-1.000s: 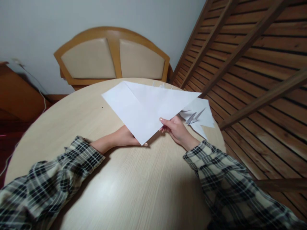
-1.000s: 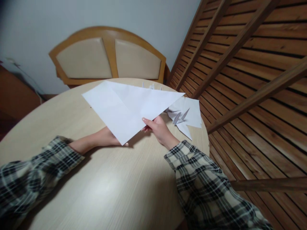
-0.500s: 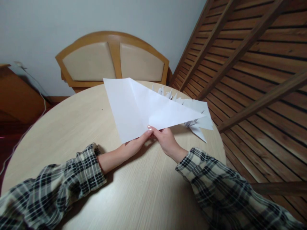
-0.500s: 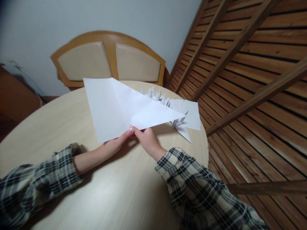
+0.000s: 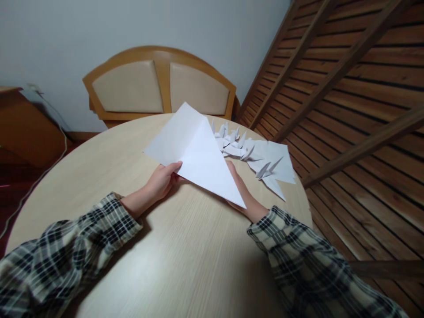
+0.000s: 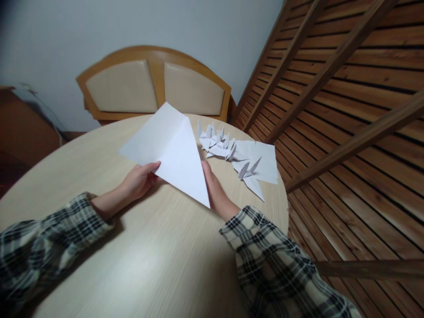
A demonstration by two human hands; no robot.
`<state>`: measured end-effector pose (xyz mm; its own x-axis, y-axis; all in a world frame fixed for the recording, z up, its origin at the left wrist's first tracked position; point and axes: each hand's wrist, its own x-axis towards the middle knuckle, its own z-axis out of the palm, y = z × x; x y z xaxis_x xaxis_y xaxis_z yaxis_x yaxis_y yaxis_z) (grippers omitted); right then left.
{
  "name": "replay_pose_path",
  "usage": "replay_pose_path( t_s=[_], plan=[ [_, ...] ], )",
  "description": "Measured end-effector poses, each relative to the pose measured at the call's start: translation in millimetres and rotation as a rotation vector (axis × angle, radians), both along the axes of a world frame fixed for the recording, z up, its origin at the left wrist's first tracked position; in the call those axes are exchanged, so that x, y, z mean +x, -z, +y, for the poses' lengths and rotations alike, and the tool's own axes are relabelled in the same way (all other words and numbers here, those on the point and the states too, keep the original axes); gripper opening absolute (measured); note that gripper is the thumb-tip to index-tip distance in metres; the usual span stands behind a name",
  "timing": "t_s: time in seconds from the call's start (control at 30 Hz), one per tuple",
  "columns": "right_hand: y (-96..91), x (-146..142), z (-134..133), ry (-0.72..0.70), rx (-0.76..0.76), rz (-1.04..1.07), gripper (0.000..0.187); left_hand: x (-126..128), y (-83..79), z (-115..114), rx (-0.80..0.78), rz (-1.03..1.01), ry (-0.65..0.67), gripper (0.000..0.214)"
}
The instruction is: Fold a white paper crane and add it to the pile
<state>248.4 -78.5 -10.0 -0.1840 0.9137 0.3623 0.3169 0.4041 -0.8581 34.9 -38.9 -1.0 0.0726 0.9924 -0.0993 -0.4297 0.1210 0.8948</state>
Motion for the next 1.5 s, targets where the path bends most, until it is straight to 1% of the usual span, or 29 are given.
replay_pose_path(
  t_s=[0.03, 0.1, 0.17, 0.23, 0.4, 0.47, 0.67, 0.8, 0.97, 1.07, 1.17, 1.27, 1.33, 1.37, 1.5],
  plan=[
    [-0.2, 2.8, 2.5, 0.008, 0.006, 0.046, 0.033, -2.9, -0.4, 3.1, -0.002, 0.008, 0.002, 0.022],
    [-1.0, 7.2, 6.3, -0.031, -0.004, 0.113, 0.051, -7.4, 0.0, 8.1, -0.012, 0.015, -0.004, 0.022],
    [-3.0, 10.7, 7.7, -0.023, -0.022, 0.115, 0.057, -10.1, 1.4, 11.3, -0.007, 0.020, 0.015, 0.020],
    [-6.6, 13.6, 6.8, -0.042, -0.003, 0.077, 0.061, -11.2, 3.1, 13.0, 0.000, 0.032, 0.045, 0.019],
    [-15.2, 17.7, 3.1, -0.164, 0.145, -0.179, 0.052, -11.1, 5.4, 13.4, -0.025, 0.067, 0.083, 0.018],
    [-15.8, 18.5, 3.1, -0.210, 0.170, -0.243, 0.049, -11.1, 5.8, 13.4, -0.041, 0.072, 0.080, 0.019],
    [-14.0, 20.1, 3.3, -0.291, 0.150, -0.301, 0.043, -9.9, 6.0, 13.3, -0.026, 0.048, 0.112, 0.020],
    [-14.5, 20.9, 2.2, -0.318, 0.113, -0.336, 0.045, -7.9, 3.9, 11.8, -0.024, 0.037, 0.092, 0.021],
    [-14.5, 21.6, 1.6, -0.344, 0.067, -0.354, 0.046, -6.3, 1.3, 8.9, -0.012, 0.022, 0.136, 0.024],
    [-13.4, 21.8, 1.6, -0.351, 0.045, -0.330, 0.044, -5.6, 1.0, 7.2, 0.004, 0.033, 0.140, 0.026],
    [-11.4, 21.3, 2.6, -0.315, 0.016, -0.264, 0.040, -5.9, 2.6, 6.6, 0.018, 0.066, 0.140, 0.026],
    [-11.5, 19.8, 4.4, -0.255, 0.007, -0.185, 0.030, -6.7, 4.7, 6.8, 0.040, 0.083, 0.144, 0.027],
    [-13.4, 18.4, 5.5, -0.235, 0.001, -0.119, 0.020, -7.0, 5.5, 6.6, 0.038, 0.082, 0.151, 0.025],
    [-14.6, 17.7, 5.9, -0.228, -0.005, -0.084, 0.019, -7.0, 5.8, 6.5, 0.036, 0.083, 0.156, 0.024],
    [-17.8, 15.1, 6.8, -0.156, -0.048, 0.013, 0.033, -7.6, 9.8, 6.6, 0.071, 0.115, 0.203, 0.027]
  ],
)
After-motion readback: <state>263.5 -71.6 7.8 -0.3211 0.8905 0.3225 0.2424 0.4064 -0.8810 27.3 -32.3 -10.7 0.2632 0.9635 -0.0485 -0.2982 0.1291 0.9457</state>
